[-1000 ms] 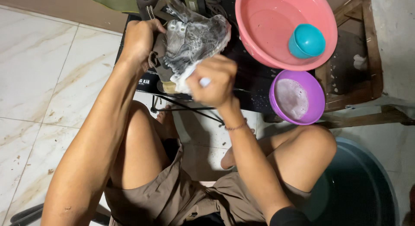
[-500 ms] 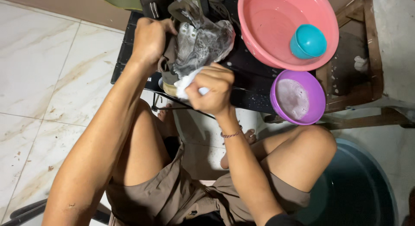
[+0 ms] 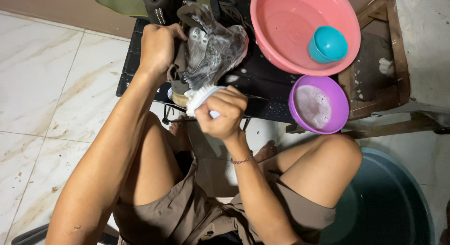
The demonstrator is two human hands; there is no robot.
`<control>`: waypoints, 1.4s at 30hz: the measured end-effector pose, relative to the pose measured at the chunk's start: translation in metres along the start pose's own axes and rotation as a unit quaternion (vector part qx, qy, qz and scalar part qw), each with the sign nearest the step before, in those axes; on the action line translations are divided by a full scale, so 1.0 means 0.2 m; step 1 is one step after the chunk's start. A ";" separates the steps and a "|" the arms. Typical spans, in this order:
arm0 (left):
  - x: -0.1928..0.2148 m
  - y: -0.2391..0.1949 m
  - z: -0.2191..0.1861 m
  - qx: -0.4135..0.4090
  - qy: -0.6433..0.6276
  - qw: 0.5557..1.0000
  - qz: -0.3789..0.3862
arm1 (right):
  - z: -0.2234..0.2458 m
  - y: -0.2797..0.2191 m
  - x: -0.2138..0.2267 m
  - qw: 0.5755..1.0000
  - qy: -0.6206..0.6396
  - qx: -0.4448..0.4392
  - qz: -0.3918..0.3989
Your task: The person scrubs a dark-colored shoe with a white brush, applying soapy water from a purple bowl. They focus on the upper and sole areas, repeatedly brushing and reapplying soap.
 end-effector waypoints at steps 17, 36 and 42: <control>-0.08 -0.33 -0.32 0.028 -0.163 0.976 0.143 | -0.43 -0.07 0.37 0.873 0.099 -0.468 -0.096; -0.19 -0.62 -0.51 -0.593 0.124 0.778 0.165 | -0.49 -0.09 0.57 0.874 0.046 -0.445 -0.191; -0.27 -0.73 -0.64 -0.647 0.128 0.744 0.109 | -0.49 -0.05 0.66 0.872 0.069 -0.425 -0.232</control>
Point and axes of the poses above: each hand's wrist, its own y-axis towards the middle knuckle, its own x-axis out of the back of the hand, z = x × y, the point moved 6 cm from there along y, towards the middle knuckle, and after that the axes turned 1 degree about -z, right-handed, at the moved point
